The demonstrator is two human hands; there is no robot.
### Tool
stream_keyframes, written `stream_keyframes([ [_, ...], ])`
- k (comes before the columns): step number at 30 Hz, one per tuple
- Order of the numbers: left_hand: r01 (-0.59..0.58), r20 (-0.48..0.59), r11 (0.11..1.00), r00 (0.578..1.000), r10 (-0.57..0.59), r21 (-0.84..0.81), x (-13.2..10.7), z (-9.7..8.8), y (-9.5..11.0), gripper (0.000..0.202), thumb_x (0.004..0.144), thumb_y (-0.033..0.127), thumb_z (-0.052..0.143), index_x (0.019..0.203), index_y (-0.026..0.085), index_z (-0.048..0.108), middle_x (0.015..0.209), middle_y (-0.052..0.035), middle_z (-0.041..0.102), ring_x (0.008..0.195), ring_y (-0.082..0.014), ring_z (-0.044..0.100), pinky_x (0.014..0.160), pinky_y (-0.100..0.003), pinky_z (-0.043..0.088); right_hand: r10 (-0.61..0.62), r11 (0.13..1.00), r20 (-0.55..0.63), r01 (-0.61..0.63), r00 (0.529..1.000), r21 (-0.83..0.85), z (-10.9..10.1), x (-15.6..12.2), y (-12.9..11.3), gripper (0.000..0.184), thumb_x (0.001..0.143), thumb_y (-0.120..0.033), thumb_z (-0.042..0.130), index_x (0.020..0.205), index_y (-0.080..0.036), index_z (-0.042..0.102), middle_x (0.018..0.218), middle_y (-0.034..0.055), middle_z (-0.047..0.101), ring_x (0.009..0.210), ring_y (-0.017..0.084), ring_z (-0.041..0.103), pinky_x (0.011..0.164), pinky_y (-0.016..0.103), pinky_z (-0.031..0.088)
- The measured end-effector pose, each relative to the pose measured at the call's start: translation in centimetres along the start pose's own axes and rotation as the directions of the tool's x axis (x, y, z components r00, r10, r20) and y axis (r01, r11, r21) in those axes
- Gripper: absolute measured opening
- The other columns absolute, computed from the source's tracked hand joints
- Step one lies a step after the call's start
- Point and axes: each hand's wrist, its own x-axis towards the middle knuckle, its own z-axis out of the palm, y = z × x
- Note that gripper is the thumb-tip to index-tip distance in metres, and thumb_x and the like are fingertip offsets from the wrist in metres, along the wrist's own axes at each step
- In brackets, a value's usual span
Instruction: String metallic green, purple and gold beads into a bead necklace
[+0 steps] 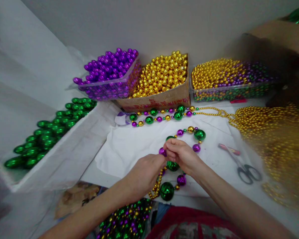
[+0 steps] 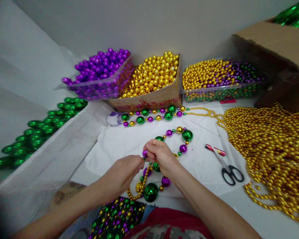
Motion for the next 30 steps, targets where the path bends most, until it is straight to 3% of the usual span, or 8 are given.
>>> stream_keyframes([
  [2, 0.172, 0.015, 0.915, 0.984, -0.179, -0.364, 0.3, -0.7, -0.7, 0.022, 0.091, 0.027, 0.038, 0.073, 0.018, 0.046, 0.065, 0.0009, 0.049, 0.063, -0.0137, 0.045, 0.064, -0.028, 0.039, 0.065, 0.998, 0.066, -0.064, 0.996, -0.022, -0.2, -0.8, 0.0, 0.024, 0.073, -0.034, 0.067, 0.069, -0.014, 0.055, 0.043, -0.0092, 0.038, 0.039, 0.004, 0.032, 0.05, 0.021, 0.034],
  [5, 0.258, 0.119, 0.498, 0.948, -0.294, -0.828, 0.9, -1.1, -2.4, 0.022, 0.088, 0.03, 0.047, 0.071, 0.016, 0.047, 0.062, 0.0032, 0.045, 0.056, -0.0096, 0.042, 0.067, -0.027, 0.041, 0.142, 0.982, 0.161, -0.118, 0.977, -0.146, -0.6, -1.9, 0.0, 0.022, 0.079, -0.035, 0.063, 0.073, -0.015, 0.056, 0.044, -0.0077, 0.044, 0.041, 0.006, 0.039, 0.063, 0.027, 0.044],
  [7, 0.267, 0.182, 0.251, 0.932, -0.314, -0.93, 1.1, -0.6, -3.3, 0.018, 0.084, 0.026, 0.054, 0.072, 0.015, 0.048, 0.061, 0.0039, 0.043, 0.054, -0.0077, 0.041, 0.067, -0.026, 0.041, 0.157, 0.965, 0.173, -0.114, 0.972, -0.236, -0.9, -2.4, 0.1, 0.023, 0.081, -0.036, 0.061, 0.074, -0.015, 0.055, 0.045, -0.0069, 0.046, 0.043, 0.007, 0.042, 0.068, 0.031, 0.047],
  [10, 0.247, 0.189, 0.135, 0.92, -0.344, -0.959, 1.2, 0.4, -3.5, 0.016, 0.082, 0.024, 0.059, 0.073, 0.013, 0.051, 0.06, 0.0029, 0.045, 0.054, -0.0074, 0.041, 0.061, -0.022, 0.039, 0.144, 0.965, 0.132, -0.109, 0.981, -0.238, -1.4, -2.6, 0.7, 0.024, 0.082, -0.037, 0.061, 0.073, -0.015, 0.055, 0.044, -0.0081, 0.044, 0.042, 0.006, 0.039, 0.07, 0.035, 0.05],
  [16, 0.067, -0.038, 0.272, 0.931, -0.363, -0.96, 0.6, 1.4, -2.0, 0.02, 0.086, 0.03, 0.056, 0.073, 0.015, 0.051, 0.06, 0.0045, 0.047, 0.055, -0.0077, 0.043, 0.087, -0.035, 0.044, 0.12, 0.988, 0.009, -0.121, 0.993, 0.098, -1.8, -2.5, 1.2, 0.018, 0.083, -0.029, 0.062, 0.075, -0.015, 0.055, 0.047, -0.0092, 0.04, 0.042, 0.005, 0.036, 0.073, 0.041, 0.054],
  [22, -0.066, -0.328, 0.856, 0.937, -0.124, -0.512, -1.2, 2.1, -1.3, 0.022, 0.094, 0.02, 0.036, 0.076, 0.017, 0.049, 0.068, 0.0024, 0.05, 0.072, -0.0109, 0.052, 0.107, -0.041, 0.032, 0.095, 0.901, -0.067, -0.057, 0.993, 0.431, -1.5, -2.0, 1.5, 0.011, 0.084, -0.017, 0.058, 0.074, -0.015, 0.055, 0.047, -0.0079, 0.042, 0.046, 0.006, 0.04, 0.08, 0.042, 0.054],
  [25, -0.225, -0.196, 0.97, 0.959, 0.203, -0.097, -1.8, 1.9, -0.6, 0.018, 0.091, 0.011, 0.034, 0.083, 0.017, 0.049, 0.076, -0.0006, 0.053, 0.08, -0.0134, 0.053, 0.105, -0.043, 0.036, 0.104, 0.889, -0.107, -0.044, 0.989, 0.456, -1.2, -1.7, 1.8, 0.011, 0.082, -0.018, 0.06, 0.072, -0.015, 0.056, 0.047, -0.0074, 0.041, 0.045, 0.007, 0.04, 0.073, 0.036, 0.056],
  [30, -0.421, 0.095, 0.787, 0.9, 0.426, 0.452, -1.2, 1.1, 0.3, 0.019, 0.088, 0.009, 0.037, 0.089, 0.014, 0.055, 0.084, -0.0051, 0.06, 0.084, -0.0162, 0.056, 0.104, -0.042, 0.038, 0.085, 0.889, -0.175, 0.005, 0.981, 0.457, -0.7, -1.8, 2.2, 0.012, 0.08, -0.016, 0.061, 0.069, -0.014, 0.057, 0.046, -0.0068, 0.042, 0.043, 0.006, 0.041, 0.062, 0.028, 0.055],
])
